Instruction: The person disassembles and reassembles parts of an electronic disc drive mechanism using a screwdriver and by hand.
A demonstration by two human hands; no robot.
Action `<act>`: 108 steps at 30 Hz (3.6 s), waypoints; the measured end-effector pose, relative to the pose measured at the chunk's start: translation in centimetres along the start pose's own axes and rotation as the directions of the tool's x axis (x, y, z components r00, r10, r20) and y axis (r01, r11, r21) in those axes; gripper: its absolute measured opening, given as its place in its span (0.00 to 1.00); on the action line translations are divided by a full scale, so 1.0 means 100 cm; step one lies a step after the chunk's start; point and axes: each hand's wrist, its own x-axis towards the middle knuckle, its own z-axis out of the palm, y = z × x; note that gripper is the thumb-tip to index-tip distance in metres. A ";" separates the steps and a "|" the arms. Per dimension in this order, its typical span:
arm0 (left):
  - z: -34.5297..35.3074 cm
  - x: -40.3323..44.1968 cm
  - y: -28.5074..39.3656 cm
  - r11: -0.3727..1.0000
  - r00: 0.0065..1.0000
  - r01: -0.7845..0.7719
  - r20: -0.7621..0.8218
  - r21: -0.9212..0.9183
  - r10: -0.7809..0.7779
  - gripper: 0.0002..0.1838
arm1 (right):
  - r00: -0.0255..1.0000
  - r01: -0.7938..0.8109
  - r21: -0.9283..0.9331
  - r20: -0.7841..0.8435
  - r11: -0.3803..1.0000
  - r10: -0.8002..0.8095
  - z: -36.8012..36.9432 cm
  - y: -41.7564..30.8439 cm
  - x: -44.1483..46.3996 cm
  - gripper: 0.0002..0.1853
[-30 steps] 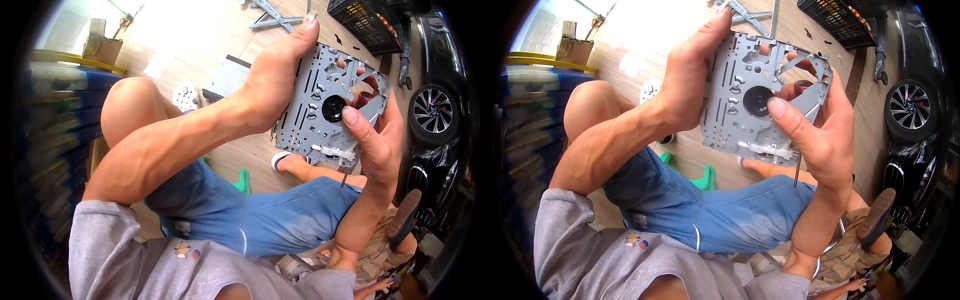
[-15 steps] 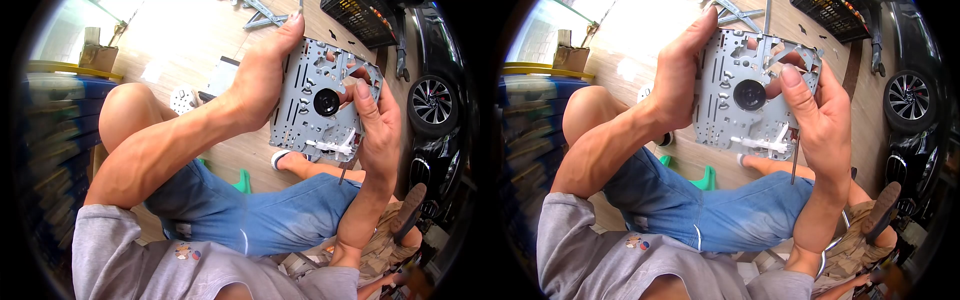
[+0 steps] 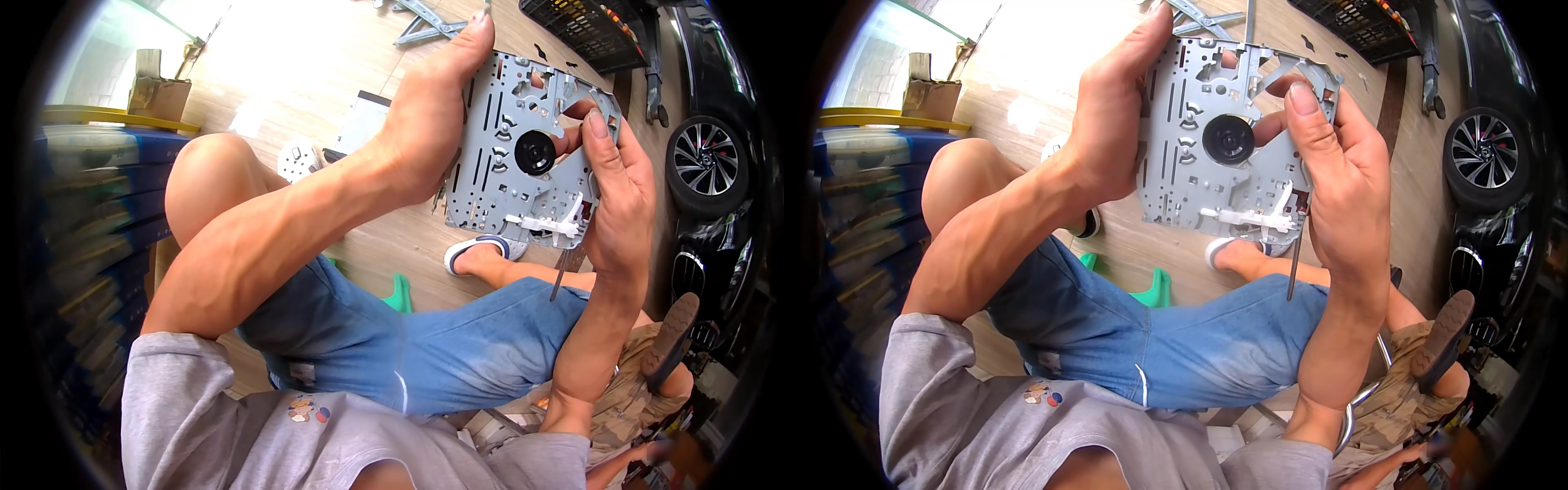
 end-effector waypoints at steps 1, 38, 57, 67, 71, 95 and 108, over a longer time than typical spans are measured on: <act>-0.002 0.004 -0.003 1.000 1.000 0.012 -0.002 0.021 -0.012 0.29 | 1.000 -0.001 0.004 -0.004 1.000 0.001 0.000 0.001 0.000 0.19; -0.011 0.004 0.013 0.959 0.986 0.117 0.082 0.258 -0.142 0.21 | 0.976 -0.028 0.250 -0.202 0.968 0.080 -0.042 0.010 0.031 0.20; -0.002 0.002 0.012 0.982 0.925 0.116 0.344 0.150 -0.162 0.15 | 0.977 -0.212 0.312 0.040 0.926 0.210 -0.020 0.059 0.037 0.24; 0.003 0.003 0.015 0.953 0.886 0.128 0.400 0.276 -0.235 0.13 | 0.979 -0.195 0.292 0.009 0.936 0.202 0.001 0.042 0.023 0.30; 0.004 0.004 0.018 0.949 0.863 0.136 0.436 0.284 -0.254 0.13 | 0.987 -0.160 0.303 0.024 0.939 0.161 0.002 0.039 0.020 0.30; 0.002 0.011 0.014 0.963 0.939 -0.075 0.342 0.258 -0.019 0.19 | 0.974 -0.227 0.310 0.084 0.923 0.211 -0.007 0.046 0.022 0.32; -0.011 0.022 0.013 0.840 0.933 -0.173 0.360 0.514 -0.028 0.11 | 0.763 -0.551 0.589 0.642 0.591 0.072 -0.013 0.080 0.011 0.33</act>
